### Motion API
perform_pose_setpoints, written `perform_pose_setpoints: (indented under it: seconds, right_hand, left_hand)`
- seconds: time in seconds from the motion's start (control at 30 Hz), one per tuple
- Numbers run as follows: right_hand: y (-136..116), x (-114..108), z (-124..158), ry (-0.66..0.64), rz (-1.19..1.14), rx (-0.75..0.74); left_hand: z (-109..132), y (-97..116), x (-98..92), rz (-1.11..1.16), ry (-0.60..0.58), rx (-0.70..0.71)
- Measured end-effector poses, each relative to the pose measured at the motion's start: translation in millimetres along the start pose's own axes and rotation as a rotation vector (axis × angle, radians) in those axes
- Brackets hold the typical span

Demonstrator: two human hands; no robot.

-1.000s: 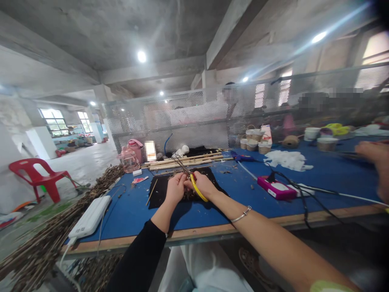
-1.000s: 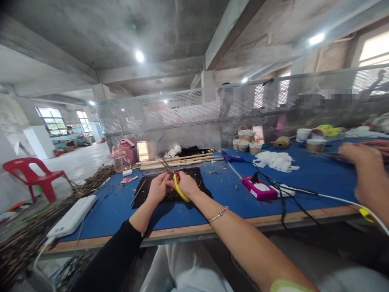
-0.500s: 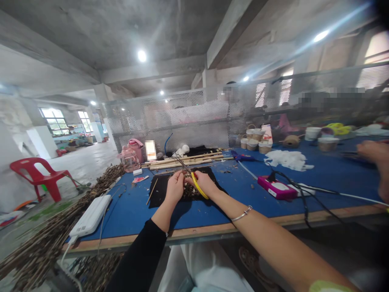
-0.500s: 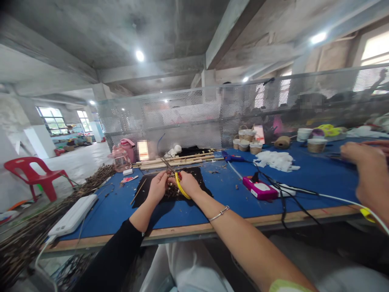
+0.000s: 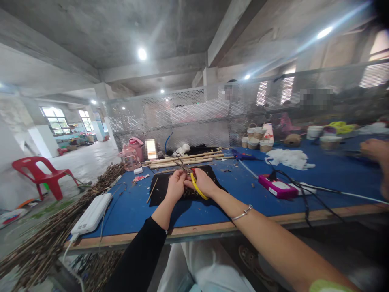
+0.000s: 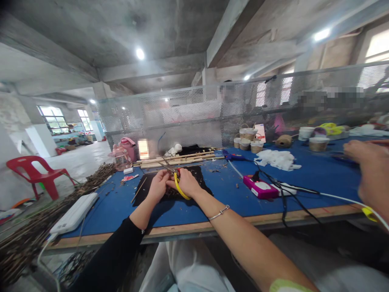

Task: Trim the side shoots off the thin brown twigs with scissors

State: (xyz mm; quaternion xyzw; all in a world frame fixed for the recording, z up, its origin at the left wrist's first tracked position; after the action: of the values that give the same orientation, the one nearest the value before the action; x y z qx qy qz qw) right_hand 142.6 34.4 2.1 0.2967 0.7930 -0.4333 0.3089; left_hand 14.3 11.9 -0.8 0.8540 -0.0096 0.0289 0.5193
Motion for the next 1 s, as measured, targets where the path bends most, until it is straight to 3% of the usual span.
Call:
perform_pose_setpoints:
  seconds: [0.27,0.47,1.0]
  right_hand:
    - [1.0,1.1,0.7,0.015,-0.041,-0.064]
    - [-0.2,2.7,1.4,-0.073,-0.079,-0.022]
    - [0.1,3.6,0.2,-0.068,0.116,0.122]
  left_hand:
    - [1.4,2.6,1.9,0.082,-0.007,-0.068]
    - [1.0,0.4,2.7,0.138,-0.027,-0.059]
    - [-3.4,-13.0,-3.3,0.021,0.053,-0.07]
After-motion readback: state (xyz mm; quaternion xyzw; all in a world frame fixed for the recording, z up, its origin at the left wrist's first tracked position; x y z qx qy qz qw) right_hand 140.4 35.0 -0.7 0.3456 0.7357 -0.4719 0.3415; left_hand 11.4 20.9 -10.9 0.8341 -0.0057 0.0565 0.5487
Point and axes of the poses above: each hand's wrist, its own z-axis away from the middle knuckle, its own x-axis out of the palm, y = z × x, the point moved 2 cm from there along -z, towards the middle knuckle, and after that the axes turned 4 degrees about x, right-handed, at the moved point
